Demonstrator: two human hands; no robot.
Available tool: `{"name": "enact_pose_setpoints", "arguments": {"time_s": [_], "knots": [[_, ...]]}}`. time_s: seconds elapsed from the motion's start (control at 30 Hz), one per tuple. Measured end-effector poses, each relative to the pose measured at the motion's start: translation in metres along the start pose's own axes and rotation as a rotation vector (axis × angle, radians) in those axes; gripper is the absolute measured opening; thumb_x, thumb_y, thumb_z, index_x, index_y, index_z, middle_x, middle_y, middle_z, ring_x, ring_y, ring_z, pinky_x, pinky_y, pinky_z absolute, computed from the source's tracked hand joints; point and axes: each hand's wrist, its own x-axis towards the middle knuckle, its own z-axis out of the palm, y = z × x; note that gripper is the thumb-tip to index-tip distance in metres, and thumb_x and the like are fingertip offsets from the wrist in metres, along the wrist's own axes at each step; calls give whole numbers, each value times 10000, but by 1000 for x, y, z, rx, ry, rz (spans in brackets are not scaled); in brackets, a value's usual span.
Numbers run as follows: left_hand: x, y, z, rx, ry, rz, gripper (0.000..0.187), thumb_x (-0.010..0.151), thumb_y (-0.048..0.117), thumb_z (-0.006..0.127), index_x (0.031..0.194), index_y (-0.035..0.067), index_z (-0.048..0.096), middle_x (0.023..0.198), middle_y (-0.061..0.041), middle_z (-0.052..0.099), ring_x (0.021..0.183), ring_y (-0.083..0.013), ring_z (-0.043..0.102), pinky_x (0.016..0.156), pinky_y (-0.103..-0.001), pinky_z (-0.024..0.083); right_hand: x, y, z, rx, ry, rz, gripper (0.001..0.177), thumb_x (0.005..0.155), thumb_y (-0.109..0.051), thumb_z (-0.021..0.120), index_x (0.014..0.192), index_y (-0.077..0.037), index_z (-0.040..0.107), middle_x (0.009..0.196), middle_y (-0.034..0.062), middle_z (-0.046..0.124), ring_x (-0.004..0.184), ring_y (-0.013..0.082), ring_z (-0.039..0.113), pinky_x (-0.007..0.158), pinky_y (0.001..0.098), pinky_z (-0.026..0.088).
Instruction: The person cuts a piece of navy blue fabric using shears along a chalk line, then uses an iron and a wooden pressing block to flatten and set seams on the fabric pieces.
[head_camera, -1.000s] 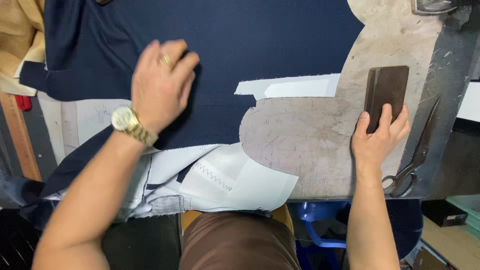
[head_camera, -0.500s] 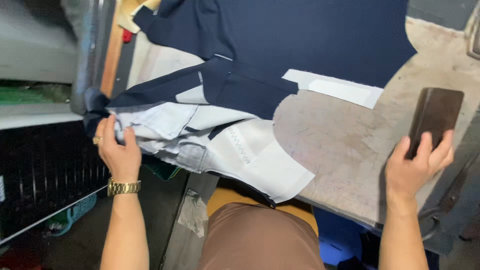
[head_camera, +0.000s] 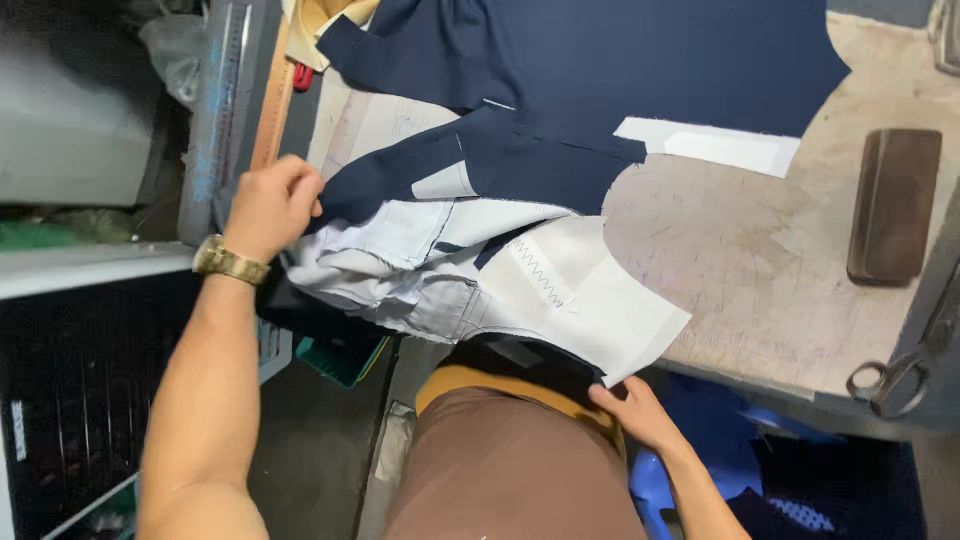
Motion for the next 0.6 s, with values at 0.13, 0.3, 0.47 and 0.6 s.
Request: {"name": "enact_pose_setpoints", "arguments": {"time_s": [0.13, 0.3, 0.47, 0.6], "knots": [[50, 20, -52, -226, -178, 122, 247, 1027, 338, 750, 1227, 195, 728, 1085, -40, 754, 1045, -308, 712, 873, -482, 518, -20, -49, 25, 400, 300, -121, 278, 889, -233, 835, 716, -31, 756, 627, 63, 674, 623, 150, 581, 578, 302, 490], [41, 9, -23, 344, -560, 132, 608, 900, 595, 546, 1382, 244, 664, 1203, -123, 770, 1162, -379, 713, 935, -554, 543, -21, -29, 15, 488, 502, -119, 240, 848, -226, 874, 700, -80, 756, 593, 73, 674, 571, 120, 576, 529, 270, 459], [100, -62, -17, -394, -102, 147, 109, 999, 48, 692, 1087, 79, 748, 920, -44, 670, 814, -159, 570, 696, -338, 450, -25, -68, -43, 198, 761, -288, 203, 896, -292, 789, 847, -106, 724, 874, -67, 575, 843, 88, 543, 715, 306, 477], [103, -44, -16, -200, 330, 155, 278, 943, 25, 622, 1220, 47, 625, 1037, -183, 681, 896, -411, 606, 788, -512, 453, 0, -134, -68, 732, 717, -484, 437, 898, -386, 711, 1136, -29, 627, 1039, 53, 684, 902, 206, 694, 745, 350, 618]]}}
